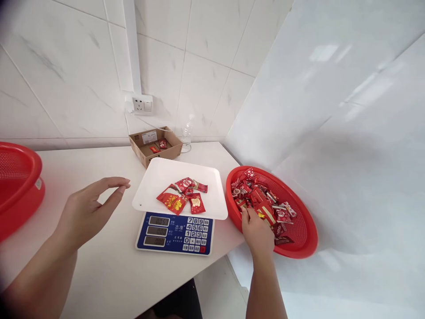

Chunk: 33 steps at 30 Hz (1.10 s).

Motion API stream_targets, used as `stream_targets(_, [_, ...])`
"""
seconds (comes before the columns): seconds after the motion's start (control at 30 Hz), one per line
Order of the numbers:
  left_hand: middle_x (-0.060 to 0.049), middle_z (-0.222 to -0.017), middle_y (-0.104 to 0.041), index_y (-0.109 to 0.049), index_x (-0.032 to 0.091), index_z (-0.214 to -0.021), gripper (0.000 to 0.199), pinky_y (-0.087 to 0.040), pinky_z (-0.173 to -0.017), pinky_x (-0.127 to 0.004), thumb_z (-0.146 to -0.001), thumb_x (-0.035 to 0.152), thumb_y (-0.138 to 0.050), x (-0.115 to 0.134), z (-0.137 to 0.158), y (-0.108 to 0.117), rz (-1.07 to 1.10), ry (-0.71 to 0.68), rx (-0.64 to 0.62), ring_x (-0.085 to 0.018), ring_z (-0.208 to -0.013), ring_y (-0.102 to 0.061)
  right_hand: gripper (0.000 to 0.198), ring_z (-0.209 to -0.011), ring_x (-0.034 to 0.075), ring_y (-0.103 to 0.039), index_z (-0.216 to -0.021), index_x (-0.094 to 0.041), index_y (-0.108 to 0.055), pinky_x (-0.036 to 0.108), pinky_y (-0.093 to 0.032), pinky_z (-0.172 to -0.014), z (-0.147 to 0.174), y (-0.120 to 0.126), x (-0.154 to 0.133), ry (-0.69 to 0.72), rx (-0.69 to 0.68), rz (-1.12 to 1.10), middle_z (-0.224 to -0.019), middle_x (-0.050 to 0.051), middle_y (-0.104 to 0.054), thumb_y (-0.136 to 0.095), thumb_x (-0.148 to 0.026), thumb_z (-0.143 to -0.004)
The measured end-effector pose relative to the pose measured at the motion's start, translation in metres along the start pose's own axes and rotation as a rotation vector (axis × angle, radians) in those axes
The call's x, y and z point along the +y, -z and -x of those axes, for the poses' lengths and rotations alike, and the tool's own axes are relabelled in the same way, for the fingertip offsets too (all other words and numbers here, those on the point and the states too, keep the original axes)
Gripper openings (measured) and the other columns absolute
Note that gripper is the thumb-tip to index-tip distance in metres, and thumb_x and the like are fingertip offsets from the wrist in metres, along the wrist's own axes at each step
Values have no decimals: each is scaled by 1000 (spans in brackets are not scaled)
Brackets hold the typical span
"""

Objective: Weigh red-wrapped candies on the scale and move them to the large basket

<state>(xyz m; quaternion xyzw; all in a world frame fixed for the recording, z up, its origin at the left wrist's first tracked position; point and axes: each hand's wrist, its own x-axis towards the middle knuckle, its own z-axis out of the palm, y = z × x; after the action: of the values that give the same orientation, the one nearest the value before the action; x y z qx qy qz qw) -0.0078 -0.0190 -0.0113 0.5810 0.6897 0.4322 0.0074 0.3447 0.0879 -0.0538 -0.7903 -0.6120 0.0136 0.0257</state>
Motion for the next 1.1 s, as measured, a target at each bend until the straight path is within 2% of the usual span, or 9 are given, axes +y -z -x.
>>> stream_targets(0.37, [4, -92, -73, -64, 27, -89, 18, -43, -49, -23, -86, 32, -48, 2, -1, -1, -57, 6, -43, -8, -42, -46, 47, -84, 25, -66, -116, -24, -65, 31, -46, -65, 0, -2, 1, -13, 1, 13, -94, 11, -71, -27, -44, -97])
stream_targets(0.7, [3, -94, -73, -64, 28, -87, 17, -44, -51, -24, -85, 37, -50, 0, 0, -1, -55, 45, -91, -9, -44, -48, 47, -79, 25, -66, -115, -23, -67, 32, -47, -63, 1, -2, 0, 1, 51, 2, -90, 12, -71, -28, -43, -97])
stream_targets(1.0, [4, -97, -73, -60, 27, -84, 15, -44, -50, -25, -83, 38, -50, 3, 0, -3, -32, 97, -159, -7, -40, -42, 48, -85, 27, -66, -118, -23, -64, 34, -48, -66, 1, -3, 0, -3, 28, 11, -94, 12, -71, -27, -44, -97])
stream_targets(1.1, [3, -98, -74, -58, 27, -82, 15, -44, -50, -24, -84, 40, -51, 3, -1, -4, -39, 105, -169, -8, -43, -46, 47, -83, 26, -66, -116, -23, -66, 32, -47, -63, 0, -3, 1, 13, 47, 9, -93, 11, -72, -29, -44, -97])
